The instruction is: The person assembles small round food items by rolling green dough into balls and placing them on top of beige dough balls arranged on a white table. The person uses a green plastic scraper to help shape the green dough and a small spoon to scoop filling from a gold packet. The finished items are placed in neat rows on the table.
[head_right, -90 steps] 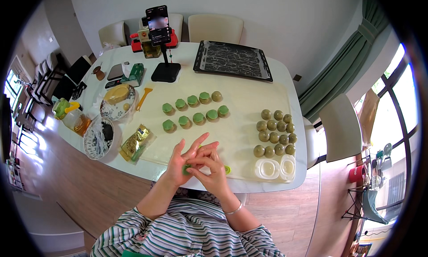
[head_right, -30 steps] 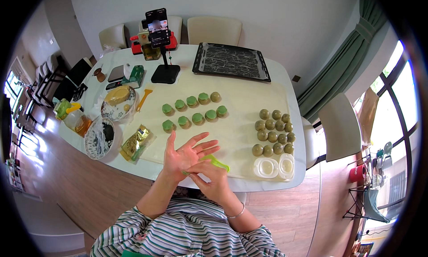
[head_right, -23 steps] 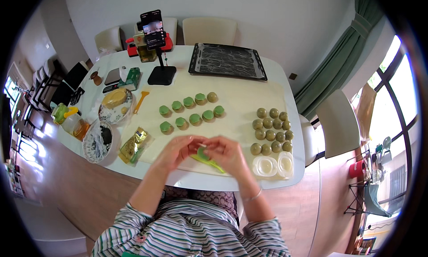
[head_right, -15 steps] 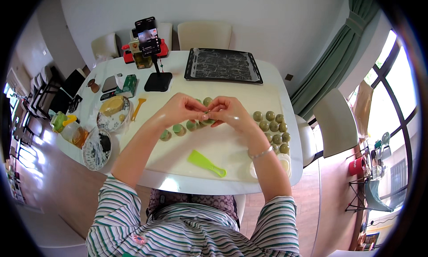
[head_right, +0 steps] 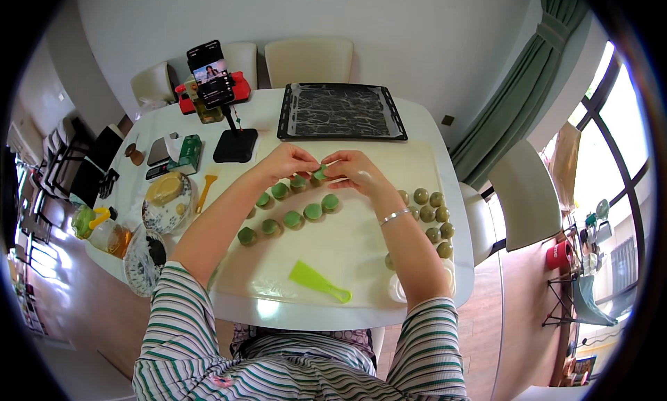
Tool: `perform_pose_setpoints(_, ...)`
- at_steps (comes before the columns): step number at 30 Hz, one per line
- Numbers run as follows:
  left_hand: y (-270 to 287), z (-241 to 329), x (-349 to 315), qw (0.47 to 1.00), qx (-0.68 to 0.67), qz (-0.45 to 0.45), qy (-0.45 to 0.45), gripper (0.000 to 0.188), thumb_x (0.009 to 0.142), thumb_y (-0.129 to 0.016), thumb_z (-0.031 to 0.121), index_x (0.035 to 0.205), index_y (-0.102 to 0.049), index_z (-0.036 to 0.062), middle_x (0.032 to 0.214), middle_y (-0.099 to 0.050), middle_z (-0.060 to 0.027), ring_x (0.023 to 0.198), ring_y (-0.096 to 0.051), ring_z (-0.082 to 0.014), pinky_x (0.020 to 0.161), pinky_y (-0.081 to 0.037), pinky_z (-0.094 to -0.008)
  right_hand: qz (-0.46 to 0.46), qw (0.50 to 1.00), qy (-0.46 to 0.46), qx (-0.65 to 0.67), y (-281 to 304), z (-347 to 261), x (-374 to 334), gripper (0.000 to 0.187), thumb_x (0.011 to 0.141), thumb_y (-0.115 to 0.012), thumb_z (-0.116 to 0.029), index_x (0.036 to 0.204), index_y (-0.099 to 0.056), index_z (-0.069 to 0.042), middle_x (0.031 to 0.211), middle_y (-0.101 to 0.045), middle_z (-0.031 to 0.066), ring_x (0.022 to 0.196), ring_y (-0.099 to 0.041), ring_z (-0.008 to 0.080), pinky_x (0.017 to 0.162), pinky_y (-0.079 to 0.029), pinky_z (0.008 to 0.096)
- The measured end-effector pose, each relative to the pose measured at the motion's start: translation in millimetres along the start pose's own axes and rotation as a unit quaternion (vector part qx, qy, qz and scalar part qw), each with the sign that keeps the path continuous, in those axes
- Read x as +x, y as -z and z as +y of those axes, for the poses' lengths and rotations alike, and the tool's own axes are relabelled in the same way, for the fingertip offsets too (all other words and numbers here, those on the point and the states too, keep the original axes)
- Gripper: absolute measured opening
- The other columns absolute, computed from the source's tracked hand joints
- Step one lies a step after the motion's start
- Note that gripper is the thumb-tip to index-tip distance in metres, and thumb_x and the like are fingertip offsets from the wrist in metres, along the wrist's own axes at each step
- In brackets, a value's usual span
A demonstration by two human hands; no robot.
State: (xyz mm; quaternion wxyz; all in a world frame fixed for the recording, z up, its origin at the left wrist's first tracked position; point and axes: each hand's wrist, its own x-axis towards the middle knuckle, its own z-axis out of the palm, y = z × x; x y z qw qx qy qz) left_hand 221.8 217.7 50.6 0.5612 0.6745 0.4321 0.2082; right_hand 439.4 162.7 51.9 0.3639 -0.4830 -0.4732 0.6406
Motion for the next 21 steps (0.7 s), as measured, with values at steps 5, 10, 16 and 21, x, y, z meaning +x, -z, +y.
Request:
perform_pose_setpoints(5,6.2,-42.3,39.6,0.999,0.006,0.029,-0.042,0.018,0.083,-0.08,0.017,0.09,-0.078,0.0011,0.082,-0.074,-0.0055,0.074,-0.068,-0.0113,0.063,-0.051,-0.0255,0.045,0.998,-0.031,-0.031,2.1,16.0,34.3,0.027,0.086,-0.069,-0.002,0.112,-0.062,0.001,0.096,-0.072,0.0117,0.082,-0.072,0.0194,0.071,-0.06,0.0334)
perform_pose_setpoints(10,2.6,-56.5,59.3,0.996,0.071,0.046,-0.036,0.023,0.074,-0.083,0.021,0.085,-0.079,0.0004,0.078,-0.075,-0.0096,0.069,-0.067,-0.0142,0.065,-0.053,-0.0292,0.074,0.99,-0.079,-0.085,1.7,21.2,45.0,0.022,0.084,-0.072,-0.005,0.105,-0.064,-0.004,0.09,-0.073,0.0074,0.075,-0.072,0.0159,0.063,-0.058,0.0298)
perform_pose_setpoints(16,5.5,-72.9,70.9,0.995,0.095,0.037,-0.005,0.025,0.072,-0.083,0.023,0.085,-0.079,0.0018,0.078,-0.075,-0.009,0.069,-0.068,-0.016,0.067,-0.053,-0.0303,0.068,0.99,-0.085,-0.088,5.2,28.2,52.4,0.02,0.083,-0.076,-0.008,0.1,-0.065,-0.007,0.084,-0.072,0.0043,0.074,-0.072,0.0139,0.058,-0.055,0.0271)
perform_pose_setpoints(21,4.5,-67.4,67.3,0.996,0.088,0.033,0.0,0.019,0.078,-0.081,0.015,0.087,-0.077,-0.0005,0.08,-0.073,-0.0079,0.071,-0.065,-0.0126,0.063,-0.051,-0.0277,0.073,0.985,-0.091,-0.126,10.3,34.8,60.1,0.022,0.082,-0.078,-0.011,0.099,-0.065,-0.007,0.084,-0.072,0.0048,0.074,-0.072,0.0141,0.057,-0.056,0.0284)
